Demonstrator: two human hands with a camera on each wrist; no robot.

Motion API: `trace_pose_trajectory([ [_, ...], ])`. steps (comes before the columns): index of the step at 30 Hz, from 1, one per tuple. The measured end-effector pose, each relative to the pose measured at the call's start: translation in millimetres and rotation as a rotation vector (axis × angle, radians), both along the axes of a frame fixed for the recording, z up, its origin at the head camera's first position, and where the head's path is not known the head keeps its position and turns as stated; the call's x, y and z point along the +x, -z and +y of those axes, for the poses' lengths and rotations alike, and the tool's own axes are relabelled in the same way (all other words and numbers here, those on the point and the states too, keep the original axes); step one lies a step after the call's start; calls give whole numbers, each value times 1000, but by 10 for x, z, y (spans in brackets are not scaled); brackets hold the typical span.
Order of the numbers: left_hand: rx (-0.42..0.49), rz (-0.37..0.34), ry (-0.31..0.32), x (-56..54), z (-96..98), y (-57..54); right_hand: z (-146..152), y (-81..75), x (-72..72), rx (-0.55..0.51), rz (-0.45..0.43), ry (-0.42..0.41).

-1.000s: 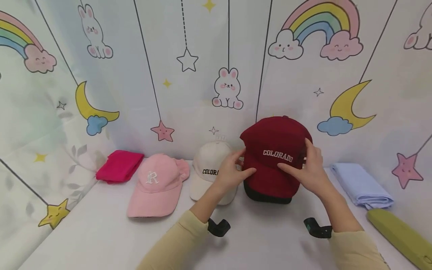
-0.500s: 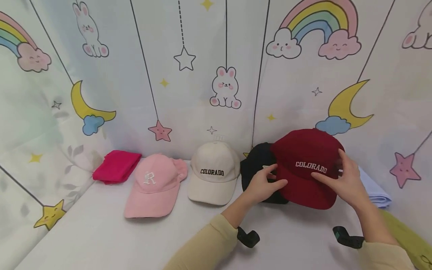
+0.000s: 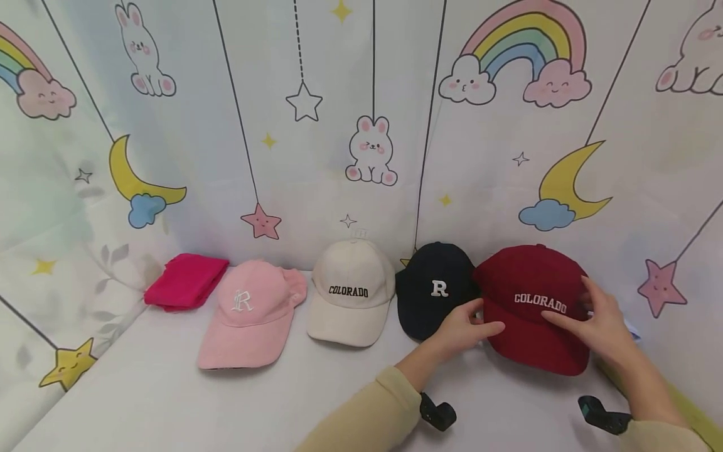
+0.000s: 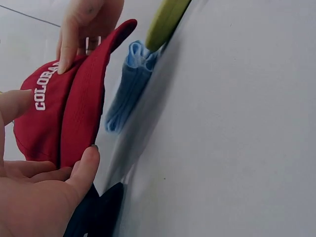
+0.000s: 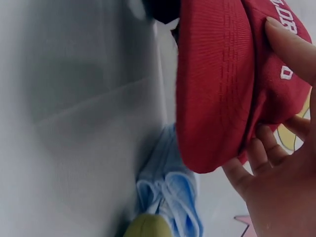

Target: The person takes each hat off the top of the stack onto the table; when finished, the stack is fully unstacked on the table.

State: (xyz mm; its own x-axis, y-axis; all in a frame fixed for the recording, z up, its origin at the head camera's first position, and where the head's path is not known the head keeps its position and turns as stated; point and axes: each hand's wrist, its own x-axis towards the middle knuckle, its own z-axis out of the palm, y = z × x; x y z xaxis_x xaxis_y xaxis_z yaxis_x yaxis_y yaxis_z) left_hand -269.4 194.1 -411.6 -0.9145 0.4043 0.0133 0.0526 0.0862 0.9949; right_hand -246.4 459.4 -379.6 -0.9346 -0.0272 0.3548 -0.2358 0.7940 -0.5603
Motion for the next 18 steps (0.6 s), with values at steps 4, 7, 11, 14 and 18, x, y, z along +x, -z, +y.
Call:
trace_pose_trajectory([
  [4,-15,-43,-2,21,37,17,27,44,-21,22,-15,-21],
  [7,-54,-65,-11,29,38,26,2,128,-63,13,-46,-45],
  [11,-121,-77,-5,44,29,17,-55,287,-120,-21,-75,-43],
  [14,-162,-62,10,52,1,-6,-95,377,-151,-18,-83,-24],
  [18,-165,-51,18,48,-119,-61,-147,421,-189,14,-98,-2],
])
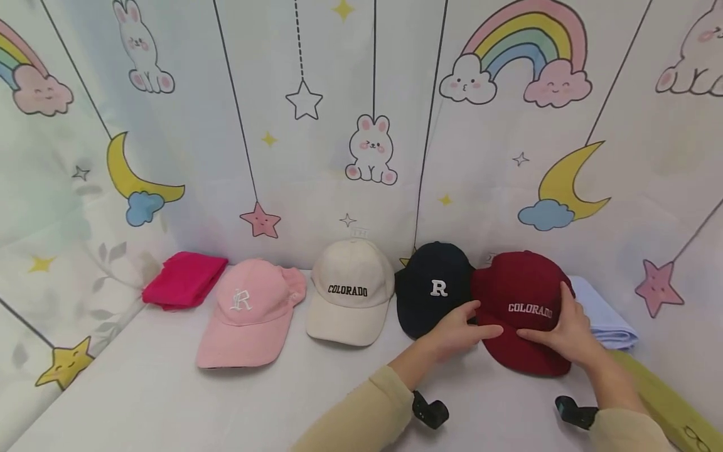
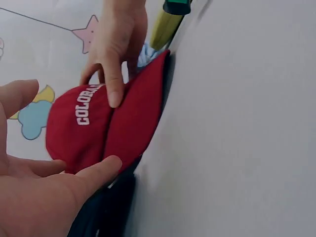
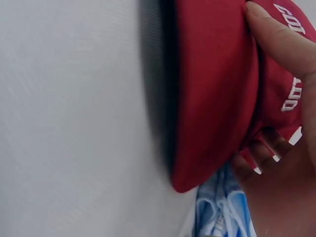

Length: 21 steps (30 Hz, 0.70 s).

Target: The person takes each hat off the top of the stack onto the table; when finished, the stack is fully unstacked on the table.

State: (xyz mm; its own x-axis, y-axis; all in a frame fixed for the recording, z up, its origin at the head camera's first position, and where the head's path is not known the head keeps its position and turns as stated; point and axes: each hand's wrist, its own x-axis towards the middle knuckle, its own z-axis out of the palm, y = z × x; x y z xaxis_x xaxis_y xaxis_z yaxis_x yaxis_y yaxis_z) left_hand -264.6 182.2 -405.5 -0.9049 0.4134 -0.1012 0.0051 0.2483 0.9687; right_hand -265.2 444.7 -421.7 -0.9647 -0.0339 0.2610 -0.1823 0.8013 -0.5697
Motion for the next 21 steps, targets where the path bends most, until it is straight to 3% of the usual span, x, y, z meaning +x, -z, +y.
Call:
trace_pose_trajectory([
  [8,49,121,62,-22,-475,-159,-65,36,-48,-25,-1,0],
  [15,152,159,93,40,-854,-276,-118,10,-141,-65,2,-16],
  [21,160,211,120,89,-1207,-330,-130,32,-189,-72,-6,-9],
])
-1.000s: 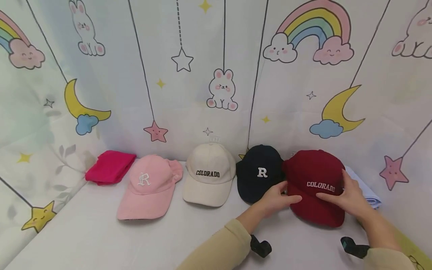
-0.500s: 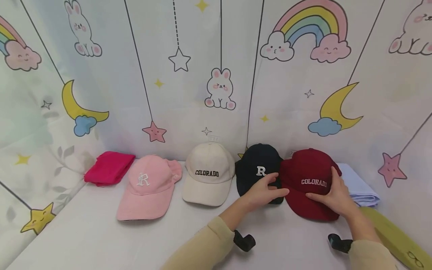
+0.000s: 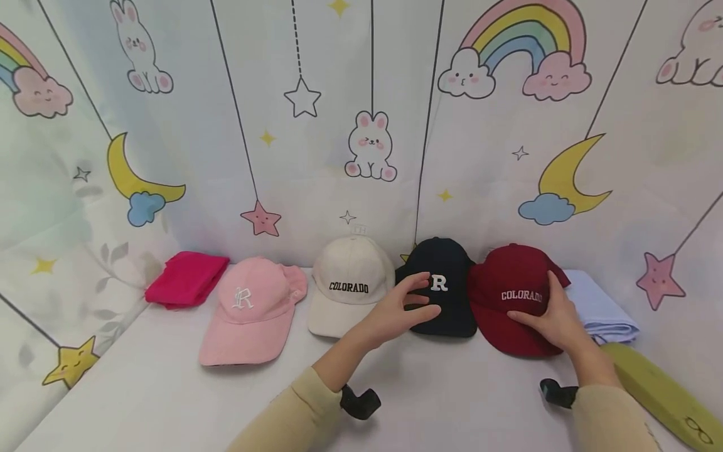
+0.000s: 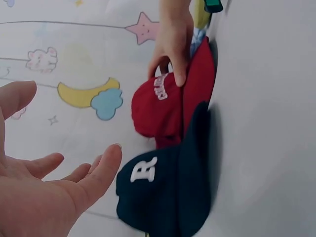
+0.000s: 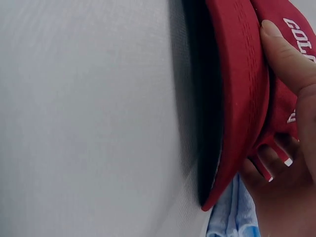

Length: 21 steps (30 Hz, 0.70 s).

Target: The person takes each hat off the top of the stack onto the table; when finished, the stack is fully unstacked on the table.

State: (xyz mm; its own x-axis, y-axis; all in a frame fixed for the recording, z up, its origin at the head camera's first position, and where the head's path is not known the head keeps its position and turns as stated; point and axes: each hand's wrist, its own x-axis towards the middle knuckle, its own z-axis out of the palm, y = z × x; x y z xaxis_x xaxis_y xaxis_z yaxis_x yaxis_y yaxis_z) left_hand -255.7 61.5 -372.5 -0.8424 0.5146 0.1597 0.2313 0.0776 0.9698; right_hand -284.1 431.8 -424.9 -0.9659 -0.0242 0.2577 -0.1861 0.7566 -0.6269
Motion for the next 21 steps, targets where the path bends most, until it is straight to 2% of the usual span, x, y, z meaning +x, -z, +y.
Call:
trace_pose_trajectory([
  [4,-44,53,-39,13,-257,3,-9,-1,-25,21,7,12],
  [13,-88,118,-159,55,-872,108,-46,13,-89,62,15,26],
  [21,-151,129,-250,114,-1389,222,-119,14,-147,61,-23,10],
])
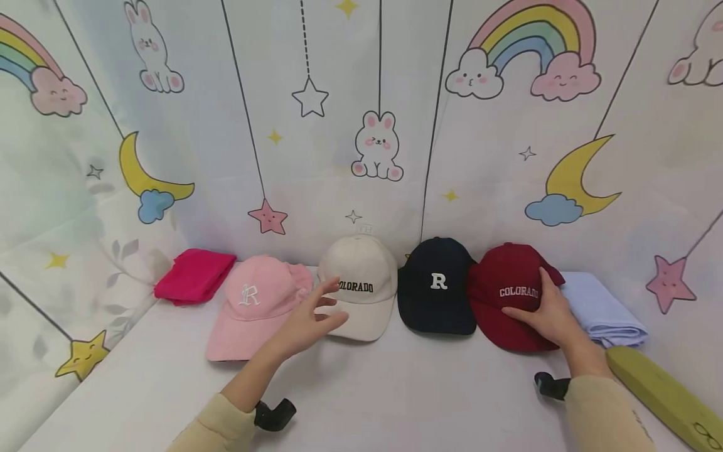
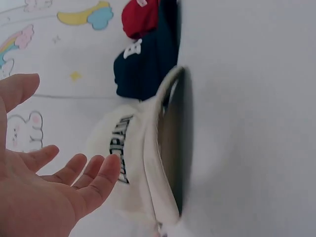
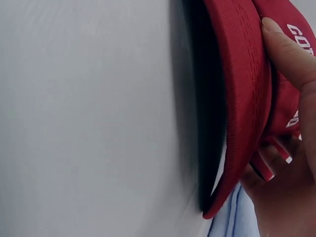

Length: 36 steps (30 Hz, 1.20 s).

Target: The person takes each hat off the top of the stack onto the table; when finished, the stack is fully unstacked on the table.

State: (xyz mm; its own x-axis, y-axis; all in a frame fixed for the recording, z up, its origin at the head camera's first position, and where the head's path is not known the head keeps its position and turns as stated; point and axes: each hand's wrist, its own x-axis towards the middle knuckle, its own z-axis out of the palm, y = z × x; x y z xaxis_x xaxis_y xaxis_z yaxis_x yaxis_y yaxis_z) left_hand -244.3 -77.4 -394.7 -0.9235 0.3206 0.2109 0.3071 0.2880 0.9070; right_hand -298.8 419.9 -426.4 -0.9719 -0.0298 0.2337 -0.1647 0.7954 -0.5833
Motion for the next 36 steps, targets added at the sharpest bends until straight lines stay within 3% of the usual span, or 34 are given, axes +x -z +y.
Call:
trace_pose_trajectory([
  [8,-41,-17,-126,37,-374,69,-139,-46,-26,11,-15,-11],
  [15,-4,-42,-201,70,-637,35,-211,-19,-36,36,9,10],
  [20,4,-43,-210,86,-723,6,-156,33,15,-5,37,30],
  [25,-3,-46,-199,95,-734,-18,-76,80,71,31,56,107],
  [28,-8,-36,-194,113,-765,-52,-74,92,74,51,78,113],
  [32,-4,-2,-199,140,-882,-115,-154,-10,67,58,129,110],
  [36,6,54,-212,140,-1092,-135,-322,-247,38,32,129,86],
])
